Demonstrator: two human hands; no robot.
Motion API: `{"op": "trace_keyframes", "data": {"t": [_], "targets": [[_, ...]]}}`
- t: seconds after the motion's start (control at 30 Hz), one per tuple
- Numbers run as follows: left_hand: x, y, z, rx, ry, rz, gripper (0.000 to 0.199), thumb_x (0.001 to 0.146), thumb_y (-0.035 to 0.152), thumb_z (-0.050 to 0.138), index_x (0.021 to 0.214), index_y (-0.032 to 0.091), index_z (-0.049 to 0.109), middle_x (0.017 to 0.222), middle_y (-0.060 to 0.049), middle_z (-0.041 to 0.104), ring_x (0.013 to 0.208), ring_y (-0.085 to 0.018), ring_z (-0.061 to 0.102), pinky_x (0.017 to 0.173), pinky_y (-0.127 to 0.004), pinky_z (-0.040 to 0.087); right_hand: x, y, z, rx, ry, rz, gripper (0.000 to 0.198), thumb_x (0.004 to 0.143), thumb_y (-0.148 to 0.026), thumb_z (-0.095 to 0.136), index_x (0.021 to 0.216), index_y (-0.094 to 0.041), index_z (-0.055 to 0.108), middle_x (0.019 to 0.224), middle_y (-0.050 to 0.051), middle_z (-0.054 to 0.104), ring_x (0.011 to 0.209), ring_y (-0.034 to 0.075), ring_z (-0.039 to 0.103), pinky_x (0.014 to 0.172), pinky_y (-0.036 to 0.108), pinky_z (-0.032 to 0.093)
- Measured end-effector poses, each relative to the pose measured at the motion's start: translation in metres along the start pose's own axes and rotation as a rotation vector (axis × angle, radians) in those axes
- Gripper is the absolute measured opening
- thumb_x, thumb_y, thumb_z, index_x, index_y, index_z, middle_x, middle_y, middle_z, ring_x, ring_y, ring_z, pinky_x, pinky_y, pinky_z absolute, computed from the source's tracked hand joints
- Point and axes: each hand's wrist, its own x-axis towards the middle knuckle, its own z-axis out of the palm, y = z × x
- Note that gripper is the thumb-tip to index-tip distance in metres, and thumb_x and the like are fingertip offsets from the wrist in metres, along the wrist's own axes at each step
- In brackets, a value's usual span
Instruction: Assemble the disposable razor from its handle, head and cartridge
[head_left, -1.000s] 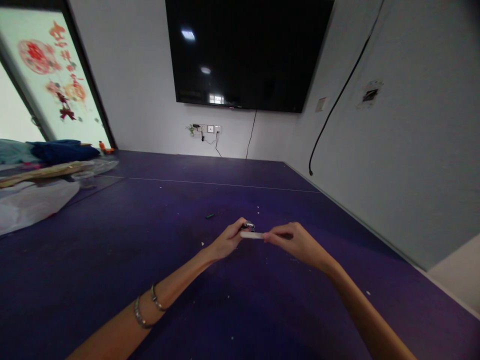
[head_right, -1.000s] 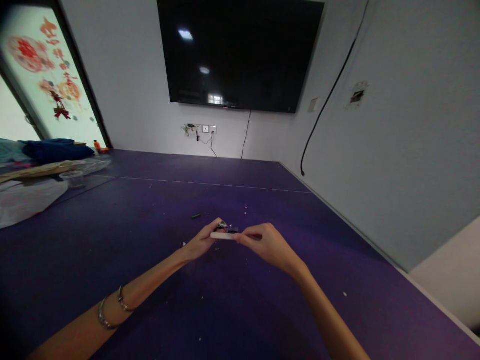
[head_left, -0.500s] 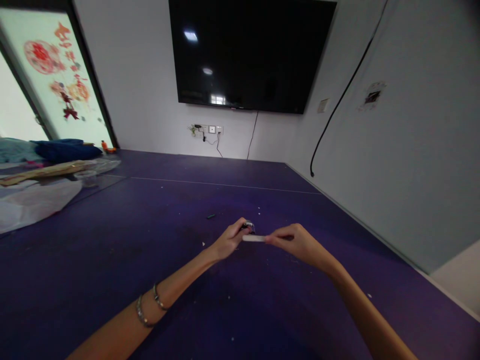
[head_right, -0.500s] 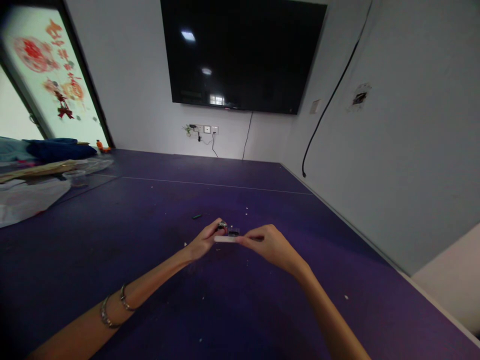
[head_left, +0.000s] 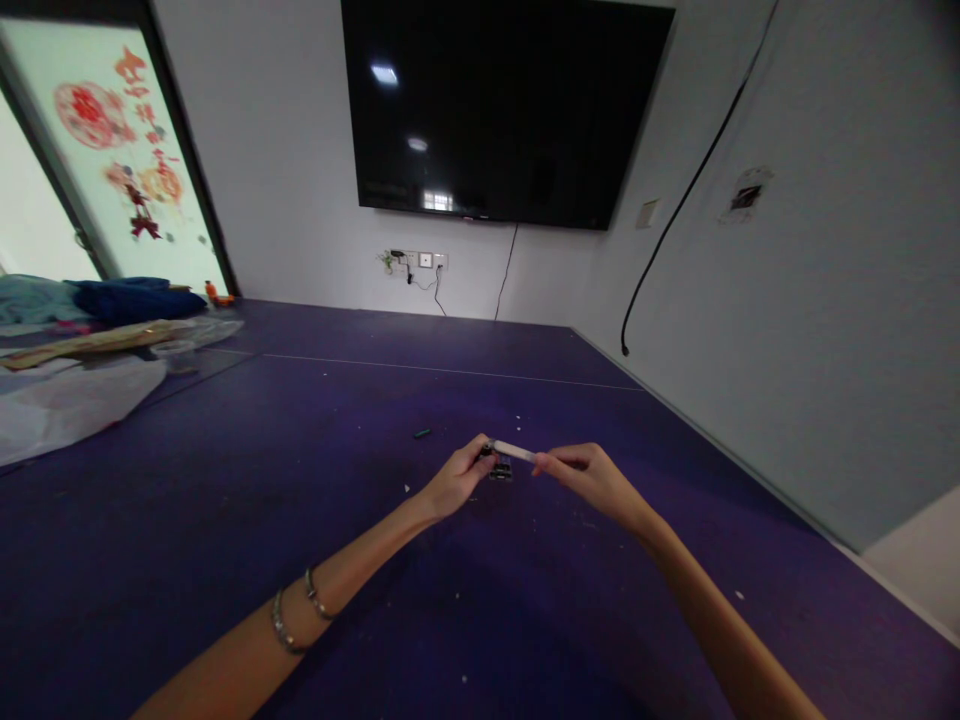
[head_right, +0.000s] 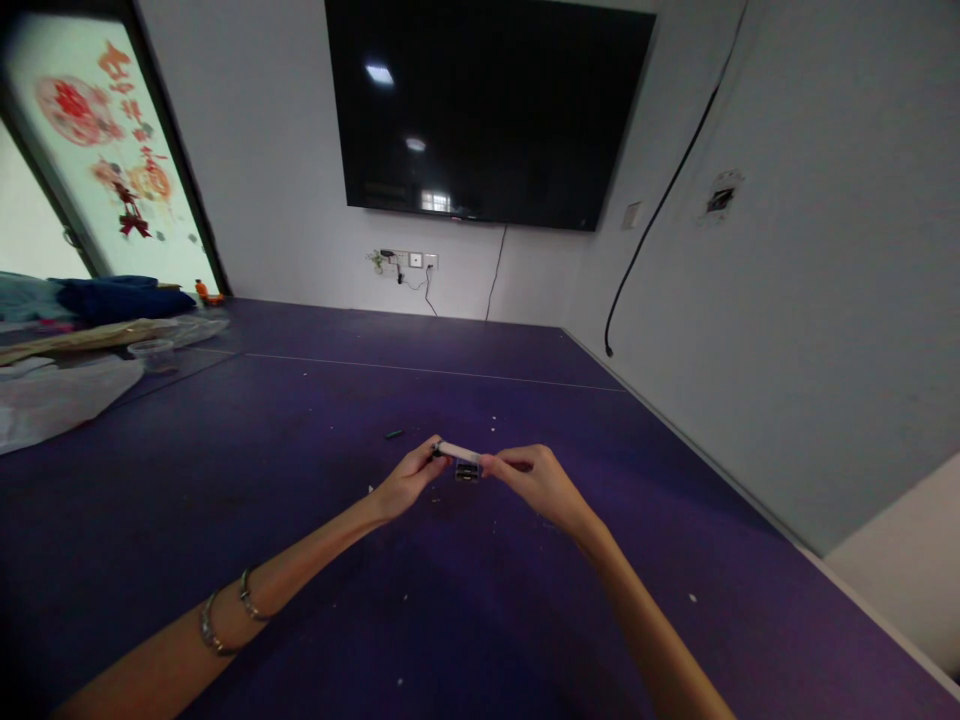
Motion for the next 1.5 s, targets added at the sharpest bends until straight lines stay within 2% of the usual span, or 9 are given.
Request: {"op": "trace_keyframes", "data": {"t": [0.17, 0.3, 0.4, 0.6, 0.77, 1.0, 1.27, 1.43, 1.5], "targets": [[0.000, 0.001, 0.001, -0.017, -0.004, 0.010, 0.022, 0.087, 0.039, 0.044, 0.083, 0.018, 0.050, 0.077, 0.000, 0.045, 0.075, -0.014, 0.041, 0.071, -0.025, 0.034, 0.000, 0.005, -0.002, 0.039, 0.041, 0.055, 0.049, 0.080, -0.055, 0.046, 0.073, -0.013, 0.071, 0.050, -0.003, 0.035, 0.048, 0.008, 0.028, 0.045, 0.024, 0.019], [0.000, 0.005, 0.001, -0.037, 0.009, 0.006, 0.024, 0.085, 0.040, 0.046, 0.079, 0.017, 0.050, 0.075, 0.000, 0.045, 0.071, -0.012, 0.042, 0.068, -0.024, 0.035, 0.000, 0.003, 0.001, 0.043, -0.150, 0.033, 0.046, 0.078, -0.053, 0.051, 0.069, -0.013, 0.071, 0.050, -0.003, 0.037, 0.049, 0.008, 0.029, 0.046, 0.023, 0.022], [0.000, 0.004, 0.002, -0.114, 0.044, -0.022, 0.026, 0.083, 0.042, 0.048, 0.080, 0.017, 0.049, 0.068, 0.002, 0.044, 0.061, -0.010, 0.043, 0.059, -0.022, 0.037, -0.001, 0.000, 0.000, 0.069, -0.128, 0.043, 0.047, 0.078, -0.054, 0.050, 0.073, -0.013, 0.071, 0.051, -0.003, 0.039, 0.048, 0.008, 0.030, 0.046, 0.023, 0.022], [0.000, 0.007, 0.018, -0.551, 0.215, -0.300, 0.025, 0.076, 0.041, 0.056, 0.079, 0.019, 0.045, 0.050, 0.010, 0.033, 0.034, -0.005, 0.030, 0.033, -0.016, 0.025, -0.003, -0.003, -0.005, 0.069, -0.127, 0.048, 0.044, 0.078, -0.052, 0.052, 0.074, -0.013, 0.070, 0.054, -0.001, 0.046, 0.051, 0.009, 0.037, 0.047, 0.023, 0.026], [-0.001, 0.024, 0.026, -0.798, 0.317, -0.496, 0.018, 0.076, 0.029, 0.058, 0.072, 0.017, 0.044, 0.048, 0.010, 0.034, 0.029, -0.001, 0.024, 0.030, -0.015, 0.016, 0.004, 0.005, -0.006, -0.027, -0.015, 0.021, 0.046, 0.080, -0.053, 0.047, 0.067, -0.013, 0.068, 0.054, 0.000, 0.047, 0.051, 0.010, 0.036, 0.047, 0.024, 0.027], [0.000, 0.040, 0.027, -0.991, 0.390, -0.795, 0.019, 0.090, 0.014, 0.035, 0.072, 0.014, 0.042, 0.045, 0.009, 0.032, 0.028, 0.000, 0.024, 0.032, -0.015, 0.011, 0.035, 0.020, -0.003, -0.096, 0.012, 0.016, 0.051, 0.078, -0.057, 0.046, 0.068, -0.014, 0.069, 0.051, -0.001, 0.046, 0.049, 0.009, 0.037, 0.046, 0.023, 0.026], [-0.001, 0.045, 0.026, -1.011, 0.395, -0.850, 0.022, 0.092, 0.015, 0.032, 0.071, 0.015, 0.040, 0.045, 0.010, 0.030, 0.028, 0.001, 0.022, 0.033, -0.015, 0.010, 0.056, 0.042, 0.012, 0.006, -0.210, 0.061, 0.054, 0.079, -0.059, 0.045, 0.077, -0.012, 0.072, 0.041, -0.004, 0.040, 0.041, 0.008, 0.036, 0.045, 0.022, 0.028], [-0.004, 0.045, 0.028, -0.980, 0.409, -0.824, 0.022, 0.091, 0.015, 0.033, 0.070, 0.015, 0.038, 0.046, 0.010, 0.031, 0.028, 0.001, 0.020, 0.032, -0.016, 0.008, 0.060, 0.051, 0.016, -0.049, -0.095, 0.102, 0.056, 0.077, -0.061, 0.046, 0.073, -0.012, 0.072, 0.041, -0.004, 0.040, 0.041, 0.008, 0.037, 0.045, 0.023, 0.028], [-0.004, 0.045, 0.029, -0.961, 0.415, -0.818, 0.022, 0.091, 0.015, 0.033, 0.070, 0.015, 0.039, 0.046, 0.010, 0.031, 0.028, 0.001, 0.020, 0.032, -0.016, 0.008, 0.060, 0.050, 0.016, -0.011, -0.152, 0.069, 0.056, 0.077, -0.061, 0.046, 0.076, -0.012, 0.073, 0.041, -0.004, 0.041, 0.041, 0.008, 0.037, 0.046, 0.023, 0.029]]}}
